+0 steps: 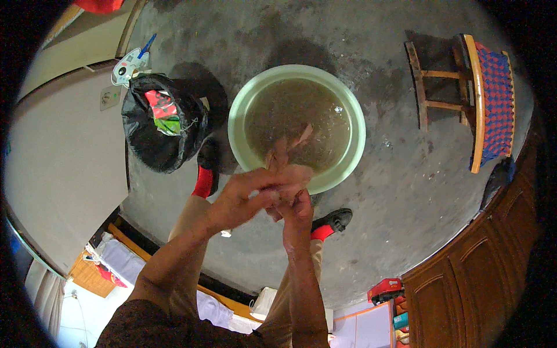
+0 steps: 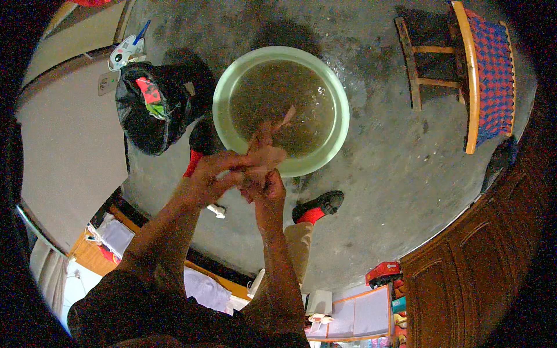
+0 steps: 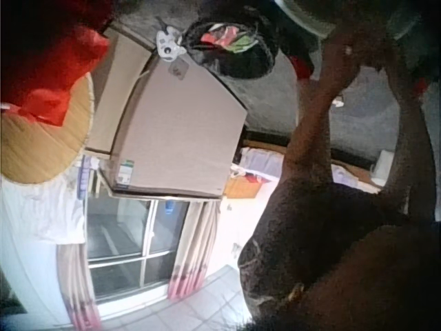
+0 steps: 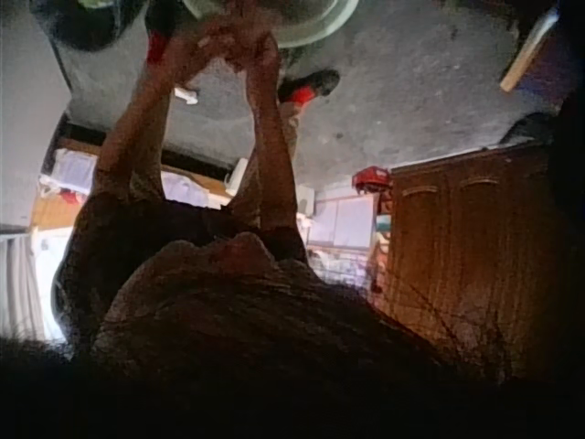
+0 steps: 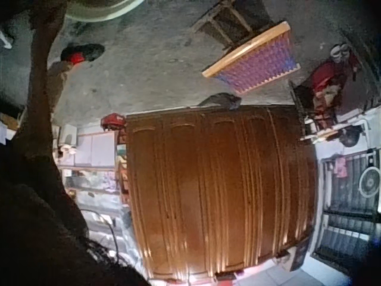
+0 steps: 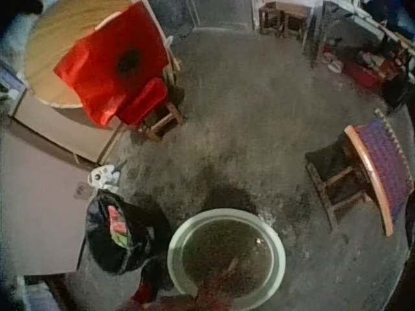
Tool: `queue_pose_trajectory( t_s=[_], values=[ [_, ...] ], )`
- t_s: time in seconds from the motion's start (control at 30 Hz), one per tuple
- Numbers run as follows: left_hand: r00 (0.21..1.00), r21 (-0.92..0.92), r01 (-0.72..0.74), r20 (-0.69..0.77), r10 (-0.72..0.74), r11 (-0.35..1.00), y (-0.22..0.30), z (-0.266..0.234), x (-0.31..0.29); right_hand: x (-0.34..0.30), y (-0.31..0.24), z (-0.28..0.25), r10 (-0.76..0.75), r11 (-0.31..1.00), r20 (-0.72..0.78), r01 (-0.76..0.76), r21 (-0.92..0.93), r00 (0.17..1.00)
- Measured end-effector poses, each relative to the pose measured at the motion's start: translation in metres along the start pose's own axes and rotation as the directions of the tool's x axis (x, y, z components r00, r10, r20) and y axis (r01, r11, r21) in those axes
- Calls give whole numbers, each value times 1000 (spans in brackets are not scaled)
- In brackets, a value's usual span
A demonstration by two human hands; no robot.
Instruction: The person wipes a window sill and glass with a cloth, then rinses and wrings the cloth in a basin of water. They attach the cloth to a long-handled tool and continue wiping the window glass and sill.
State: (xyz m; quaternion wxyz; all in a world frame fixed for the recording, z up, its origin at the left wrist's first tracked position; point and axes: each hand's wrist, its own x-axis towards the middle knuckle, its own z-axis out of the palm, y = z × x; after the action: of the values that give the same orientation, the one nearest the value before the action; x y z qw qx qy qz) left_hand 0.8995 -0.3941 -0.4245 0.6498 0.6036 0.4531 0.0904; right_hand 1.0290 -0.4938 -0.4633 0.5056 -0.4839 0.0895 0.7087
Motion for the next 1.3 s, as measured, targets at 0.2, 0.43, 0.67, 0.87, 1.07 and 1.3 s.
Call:
queue_pose_trajectory(
  t_s=[0.2,0.43,0.67,0.87,1.07,1.3],
  values=[
    [939,-20,202,-280,-199,979,-110,5,-5,-28,-3,31,48,979,-76,-32,200,996],
    [995,-128,-91,23,94,988,-127,25,27,-57,-27,43,-11,915,24,1,404,1000],
    [868,-10,125,-483,-114,992,-199,13,79,48,-34,-43,-383,921,-102,388,35,918],
    [888,101,-194,-405,218,976,-208,25,106,115,12,-82,-113,986,-375,57,-155,920],
    [923,170,-386,75,378,907,-92,57,35,119,13,-56,75,951,111,-105,291,991],
    [997,142,20,-78,-9,990,-66,83,16,131,72,-75,-45,900,-54,64,432,998]
  ],
)
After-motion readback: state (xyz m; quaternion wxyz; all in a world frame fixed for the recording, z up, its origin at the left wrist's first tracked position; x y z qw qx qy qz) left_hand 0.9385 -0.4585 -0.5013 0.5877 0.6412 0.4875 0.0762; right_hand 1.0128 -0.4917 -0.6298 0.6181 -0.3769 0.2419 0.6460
